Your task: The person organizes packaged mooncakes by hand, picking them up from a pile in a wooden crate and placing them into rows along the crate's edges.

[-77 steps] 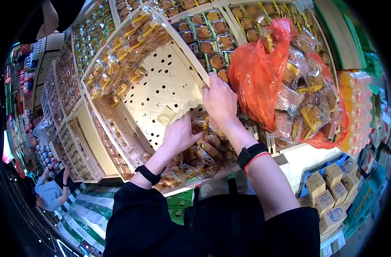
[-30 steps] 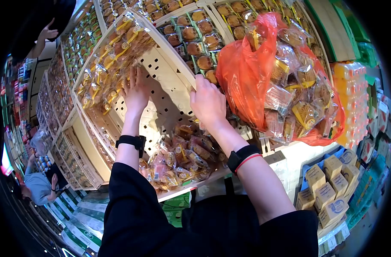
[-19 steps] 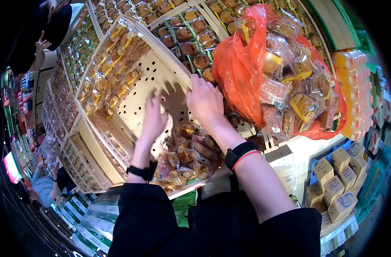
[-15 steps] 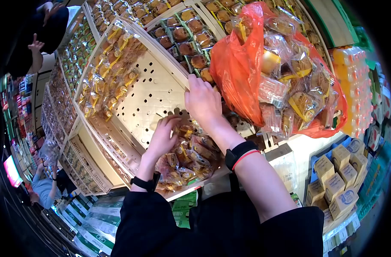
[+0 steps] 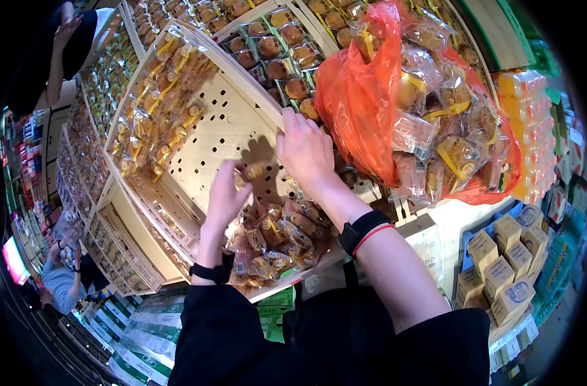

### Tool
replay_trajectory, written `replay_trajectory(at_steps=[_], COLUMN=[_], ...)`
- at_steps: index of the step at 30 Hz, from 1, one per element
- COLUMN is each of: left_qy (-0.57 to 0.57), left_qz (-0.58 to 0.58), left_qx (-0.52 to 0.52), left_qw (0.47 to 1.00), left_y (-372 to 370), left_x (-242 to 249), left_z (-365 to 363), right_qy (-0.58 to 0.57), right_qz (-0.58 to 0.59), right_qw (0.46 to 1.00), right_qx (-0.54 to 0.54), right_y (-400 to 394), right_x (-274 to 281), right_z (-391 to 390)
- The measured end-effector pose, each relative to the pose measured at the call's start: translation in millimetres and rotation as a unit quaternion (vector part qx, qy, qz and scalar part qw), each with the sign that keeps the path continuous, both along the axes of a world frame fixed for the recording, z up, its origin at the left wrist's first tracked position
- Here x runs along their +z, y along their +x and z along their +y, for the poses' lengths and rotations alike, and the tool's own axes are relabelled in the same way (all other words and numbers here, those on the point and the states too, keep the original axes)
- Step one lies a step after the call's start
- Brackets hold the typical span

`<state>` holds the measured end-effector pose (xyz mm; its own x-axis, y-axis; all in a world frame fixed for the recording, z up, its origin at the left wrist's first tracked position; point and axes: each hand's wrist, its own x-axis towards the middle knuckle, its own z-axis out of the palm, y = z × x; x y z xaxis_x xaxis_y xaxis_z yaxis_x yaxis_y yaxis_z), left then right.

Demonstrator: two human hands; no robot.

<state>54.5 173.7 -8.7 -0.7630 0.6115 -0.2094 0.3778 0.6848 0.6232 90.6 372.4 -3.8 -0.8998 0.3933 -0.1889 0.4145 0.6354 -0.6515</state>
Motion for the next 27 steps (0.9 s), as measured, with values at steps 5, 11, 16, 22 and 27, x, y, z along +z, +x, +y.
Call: replay_trajectory(at_steps=[5, 11, 16, 22, 27], left_qy=[0.316, 0.565, 0.582, 0.244, -0.058], left_qz=[-0.352, -0.448, -0.374, -0.106, 0.238], left_qx=[0.357, 0.411, 0.518, 0.302, -0.009], left_qw=[0.806, 0.558, 0.503, 0.916, 0.969], left_y=[-52.2, -100.8, -104.4, -78.0, -110.5], left_x=[-41.9, -80.7, -83.1, -40.1, -64.4], left_z=[17.4, 43.3, 62.7, 64.4, 51.9], right_qy=[-0.001, -0.001, -0.004, 0.000, 0.000], right_qz=[-0.008, -0.028, -0.039, -0.040, -0.044], right_qw=[1.000, 1.000, 0.999, 0.999, 0.999], right_qx=[-0.001, -0.001, -0.004, -0.002, 0.000], right_y=[-1.1, -2.7, -2.3, -3.7, -3.3], right_x=[0.0, 7.9, 7.6, 6.0, 5.7], right_z=[0.3, -0.3, 0.1, 0.5, 0.6])
